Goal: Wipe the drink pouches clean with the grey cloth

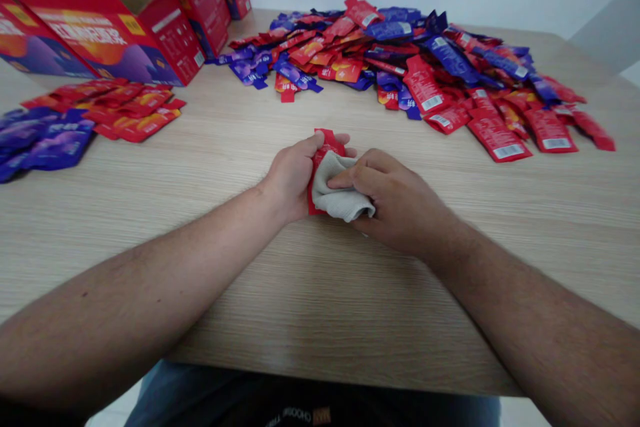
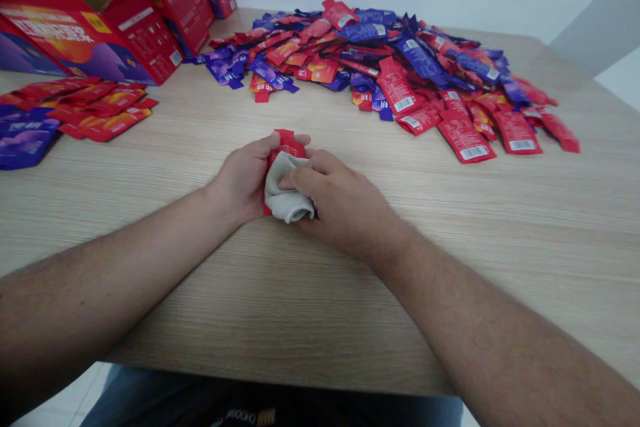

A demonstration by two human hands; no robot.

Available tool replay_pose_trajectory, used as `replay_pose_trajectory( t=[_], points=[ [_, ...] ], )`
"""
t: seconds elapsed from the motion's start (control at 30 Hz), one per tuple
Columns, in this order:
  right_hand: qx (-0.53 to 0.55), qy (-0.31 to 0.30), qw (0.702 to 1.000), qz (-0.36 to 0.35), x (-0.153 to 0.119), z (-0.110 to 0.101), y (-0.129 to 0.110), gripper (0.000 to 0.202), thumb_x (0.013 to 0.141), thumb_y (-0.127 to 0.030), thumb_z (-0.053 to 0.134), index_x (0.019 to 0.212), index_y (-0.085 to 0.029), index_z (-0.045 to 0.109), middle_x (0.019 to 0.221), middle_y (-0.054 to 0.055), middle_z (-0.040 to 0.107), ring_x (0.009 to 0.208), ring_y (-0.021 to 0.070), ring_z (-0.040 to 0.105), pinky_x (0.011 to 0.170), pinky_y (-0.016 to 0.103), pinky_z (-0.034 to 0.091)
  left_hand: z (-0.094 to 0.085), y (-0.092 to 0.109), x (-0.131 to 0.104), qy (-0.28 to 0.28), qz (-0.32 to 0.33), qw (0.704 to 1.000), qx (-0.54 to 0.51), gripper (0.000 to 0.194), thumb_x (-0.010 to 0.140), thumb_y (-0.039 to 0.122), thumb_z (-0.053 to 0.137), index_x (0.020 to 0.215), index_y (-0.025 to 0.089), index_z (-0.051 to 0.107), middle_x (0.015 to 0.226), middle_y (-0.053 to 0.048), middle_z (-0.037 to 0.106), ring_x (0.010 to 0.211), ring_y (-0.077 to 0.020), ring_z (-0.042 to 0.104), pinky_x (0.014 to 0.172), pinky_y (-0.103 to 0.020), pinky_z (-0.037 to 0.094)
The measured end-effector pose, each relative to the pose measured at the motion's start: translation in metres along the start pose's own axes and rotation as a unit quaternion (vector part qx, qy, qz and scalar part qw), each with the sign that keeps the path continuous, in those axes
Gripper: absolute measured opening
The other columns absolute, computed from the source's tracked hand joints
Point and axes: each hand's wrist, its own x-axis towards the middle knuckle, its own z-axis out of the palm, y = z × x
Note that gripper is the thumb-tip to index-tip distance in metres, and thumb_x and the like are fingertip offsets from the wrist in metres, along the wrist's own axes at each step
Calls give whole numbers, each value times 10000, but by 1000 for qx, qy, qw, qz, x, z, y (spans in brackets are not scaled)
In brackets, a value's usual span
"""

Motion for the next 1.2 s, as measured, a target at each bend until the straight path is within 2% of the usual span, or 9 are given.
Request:
replay_pose_trajectory(
  t=[0.07, 0.17, 0.37, 0.5, 0.67, 0.83, 0.97, 1.1, 1.2],
  points=[
    [-1, -19, 1000, 5, 0, 3, -5, 384, 845, -211, 781, 1229, -216, 759, 1142, 113, 690, 1077, 290, 664, 908, 415, 541, 0, -1, 0, 10, -7, 1000, 4, 351, 1069, 394, 456, 1040, 161, 716, 888, -85, 754, 763, -196, 722, 731, -321, 614],
    [9, -78, 997, -9, 0, 2, -8, 357, 861, -227, 784, 1217, -243, 764, 1095, 73, 678, 962, 240, 660, 848, 371, 539, 1, -1, 0, 38, -7, 999, 8, 369, 1074, 422, 455, 1095, 168, 721, 894, -88, 747, 780, -203, 715, 756, -331, 609],
    [-14, -38, 999, 15, 1, 0, -8, 371, 863, -229, 780, 1234, -230, 765, 1133, 103, 677, 1022, 264, 653, 890, 396, 533, 1, 1, -1, 24, -5, 1000, 5, 439, 1082, 498, 432, 1101, 171, 724, 894, -93, 741, 817, -226, 731, 803, -361, 622],
    [8, -99, 995, -11, 1, 0, -11, 346, 857, -213, 784, 1202, -227, 774, 1086, 81, 670, 946, 239, 652, 835, 370, 536, 1, 0, -1, 31, 3, 999, 12, 415, 1078, 502, 462, 1136, 182, 719, 879, -80, 750, 825, -220, 747, 796, -347, 631],
    [-20, -4, 1000, 22, 2, 2, -7, 361, 864, -237, 777, 1224, -218, 770, 1128, 108, 676, 1012, 265, 649, 879, 400, 532, 1, -1, -1, 16, 1, 1000, 8, 461, 1092, 521, 414, 1104, 176, 719, 893, -90, 757, 853, -235, 761, 777, -353, 635],
    [16, -79, 997, -8, 1, 2, -8, 346, 855, -222, 776, 1200, -238, 767, 1099, 75, 671, 968, 240, 658, 853, 375, 545, 2, 0, -2, 23, -3, 1000, 8, 476, 1078, 572, 442, 1152, 189, 714, 886, -90, 760, 855, -239, 763, 789, -355, 633],
    [5, -34, 999, -7, 1, 2, -7, 371, 850, -212, 772, 1221, -217, 766, 1142, 102, 685, 1011, 256, 665, 887, 405, 554, 2, 3, -5, 21, -17, 1000, 5, 642, 1064, 700, 353, 1201, 187, 716, 914, -113, 779, 894, -276, 782, 776, -384, 634],
    [-8, -29, 1000, 0, 3, 5, -5, 365, 861, -232, 775, 1226, -225, 763, 1142, 106, 695, 1043, 279, 673, 878, 417, 558, 4, 3, -6, 1, -15, 1000, 4, 798, 1005, 829, 331, 1240, 173, 721, 875, -125, 788, 909, -312, 794, 758, -410, 639],
    [-42, 47, 997, 33, 5, 3, -1, 388, 854, -221, 765, 1242, -218, 766, 1140, 122, 699, 1046, 303, 661, 887, 444, 555, 9, 0, -9, -17, -22, 1000, 2, 811, 1042, 795, 255, 1218, 168, 738, 809, -108, 781, 906, -302, 804, 748, -386, 641]
  ],
)
